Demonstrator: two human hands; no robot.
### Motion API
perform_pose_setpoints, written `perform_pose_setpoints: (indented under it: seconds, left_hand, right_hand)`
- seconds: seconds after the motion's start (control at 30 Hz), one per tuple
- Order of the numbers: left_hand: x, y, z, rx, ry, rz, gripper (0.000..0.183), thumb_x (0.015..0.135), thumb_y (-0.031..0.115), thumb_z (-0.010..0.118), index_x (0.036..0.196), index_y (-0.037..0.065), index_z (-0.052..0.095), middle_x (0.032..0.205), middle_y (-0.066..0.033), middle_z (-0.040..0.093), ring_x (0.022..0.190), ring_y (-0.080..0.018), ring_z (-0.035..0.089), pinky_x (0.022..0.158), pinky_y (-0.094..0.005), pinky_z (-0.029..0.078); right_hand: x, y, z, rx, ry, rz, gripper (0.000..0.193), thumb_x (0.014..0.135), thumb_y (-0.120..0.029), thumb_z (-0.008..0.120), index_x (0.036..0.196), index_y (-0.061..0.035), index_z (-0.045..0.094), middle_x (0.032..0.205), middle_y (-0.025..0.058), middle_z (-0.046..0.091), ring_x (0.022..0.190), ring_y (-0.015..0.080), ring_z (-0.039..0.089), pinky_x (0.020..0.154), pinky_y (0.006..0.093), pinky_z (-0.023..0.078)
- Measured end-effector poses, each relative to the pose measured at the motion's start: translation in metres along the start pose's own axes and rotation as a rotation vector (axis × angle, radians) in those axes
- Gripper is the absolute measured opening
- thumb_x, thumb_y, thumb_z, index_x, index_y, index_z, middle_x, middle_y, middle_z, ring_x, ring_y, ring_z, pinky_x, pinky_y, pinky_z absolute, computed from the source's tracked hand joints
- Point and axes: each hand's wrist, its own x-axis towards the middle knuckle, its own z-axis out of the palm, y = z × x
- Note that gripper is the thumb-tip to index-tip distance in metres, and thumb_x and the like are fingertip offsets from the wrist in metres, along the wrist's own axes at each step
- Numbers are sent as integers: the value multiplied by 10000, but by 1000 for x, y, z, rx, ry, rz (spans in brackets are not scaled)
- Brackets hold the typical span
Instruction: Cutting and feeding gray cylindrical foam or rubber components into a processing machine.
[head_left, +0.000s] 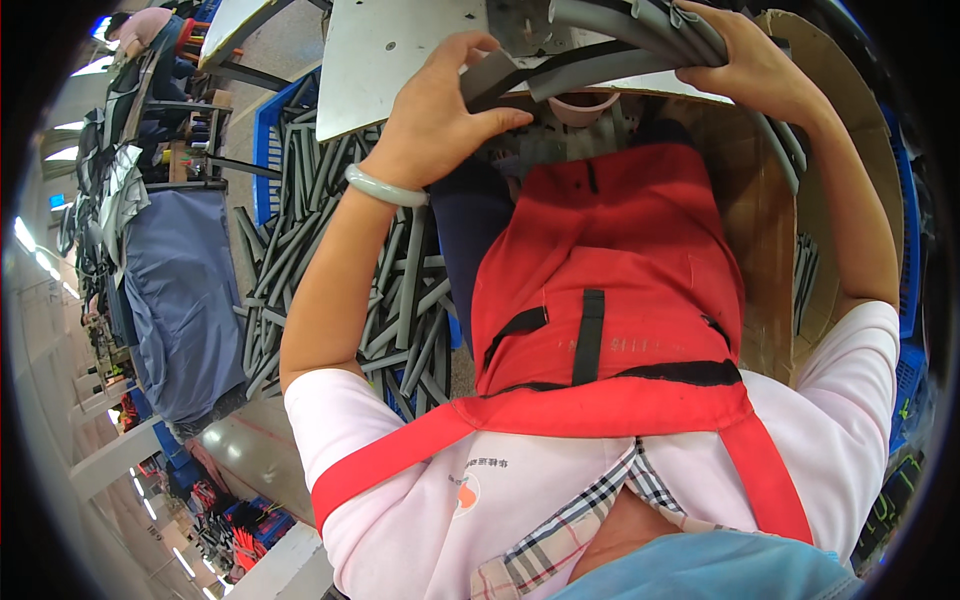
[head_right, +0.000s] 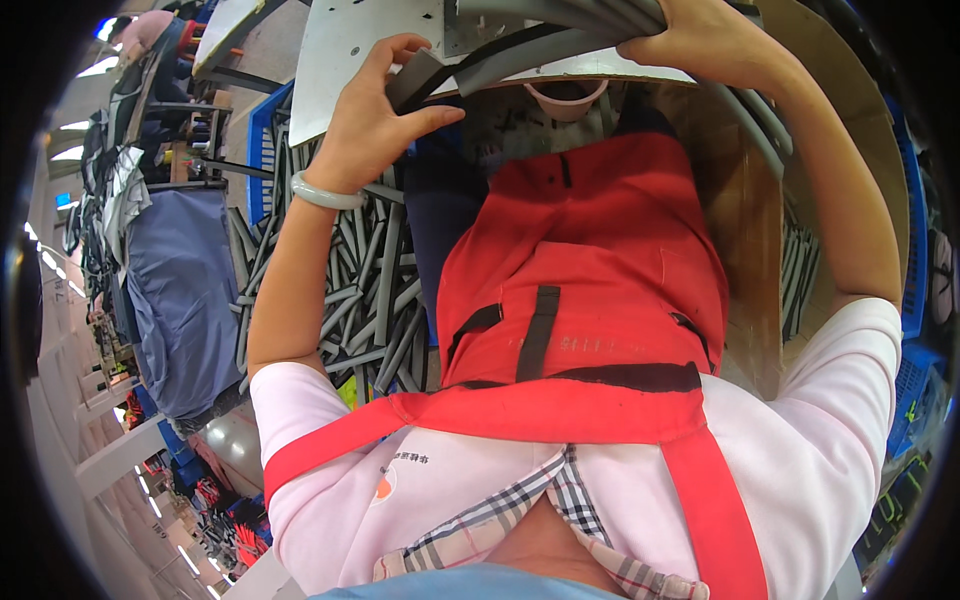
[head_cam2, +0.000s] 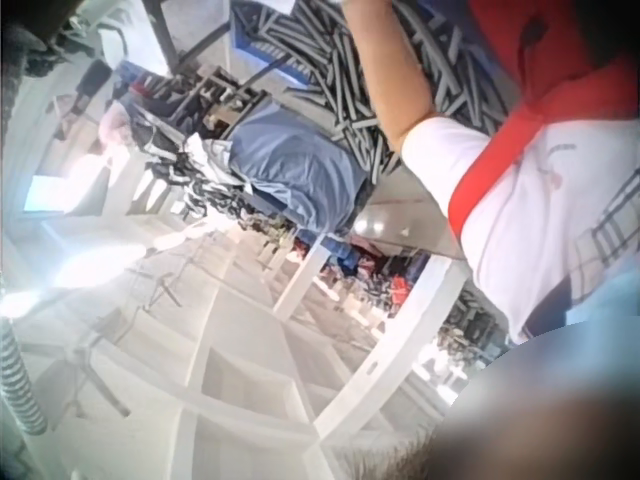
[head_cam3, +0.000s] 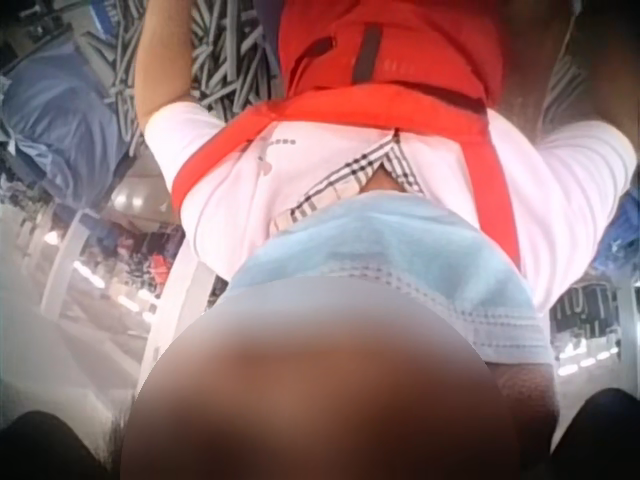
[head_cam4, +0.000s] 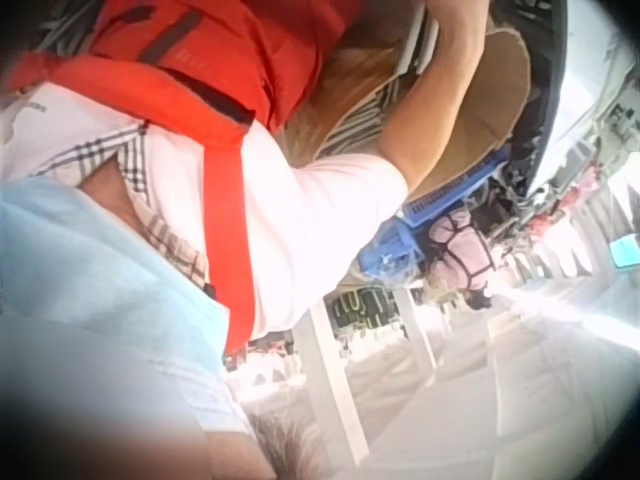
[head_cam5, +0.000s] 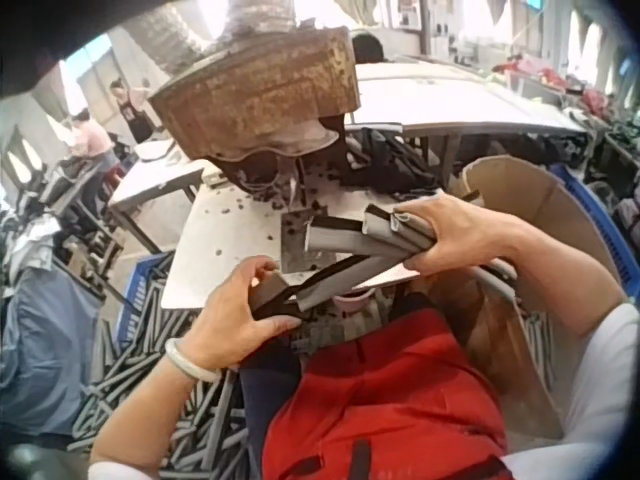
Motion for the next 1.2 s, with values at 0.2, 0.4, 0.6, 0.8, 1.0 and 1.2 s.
perform_pose_setpoints:
  seconds: [0.2, 0.4, 0.6, 0.8, 1.0, 1.2]
  left_hand:
    - [-3, -4, 23, 377, 298, 364, 429, 797, 131, 722, 1186, 46, 561, 1024, -134, 567, 832, -307, 587, 718, -378, 474]
    - [17, 18, -35, -661, -154, -334, 260, 874, 209, 697, 995, -21, 705, 761, -18, 645, 664, -68, 552, 590, -207, 444]
    - [53, -16, -29, -410, -21, -200, 312, 812, 213, 762, 1000, -30, 713, 775, -41, 673, 678, -80, 566, 623, -221, 457]
    - [70, -29, -23, -425, 10, -282, 264, 843, 194, 732, 1012, -9, 719, 727, -8, 626, 601, -55, 474, 523, -199, 335]
    - [79, -40, -26, -487, 8, -311, 266, 813, 196, 755, 981, -9, 727, 733, -30, 654, 600, -64, 522, 509, -203, 370]
    - [82, -39, -26, -535, 52, -265, 250, 826, 181, 737, 981, -15, 726, 719, -30, 637, 582, -71, 489, 517, -208, 362]
  right_hand:
    - [-20, -20, -32, -11, 36, -48, 441, 680, -202, 752, 1022, 21, 585, 927, 174, 643, 878, 260, 622, 776, 349, 475]
    - [-9, 19, -33, 106, 79, 69, 345, 686, -179, 751, 917, -5, 563, 752, 53, 565, 743, 150, 529, 705, 316, 452]
    - [20, 25, -22, 138, 99, 56, 294, 728, -185, 727, 904, -21, 557, 749, 39, 566, 736, 139, 525, 693, 306, 448]
    - [36, 35, -18, 287, 48, 70, 271, 735, -192, 716, 890, -39, 554, 717, 23, 570, 682, 118, 542, 627, 304, 453]
    - [44, 30, -22, 295, 21, 160, 272, 728, -183, 722, 889, -39, 556, 714, 22, 572, 681, 127, 550, 632, 303, 455]
    - [51, 44, -21, 274, 102, 130, 281, 713, -165, 731, 902, -27, 573, 718, 26, 583, 709, 130, 573, 668, 289, 464]
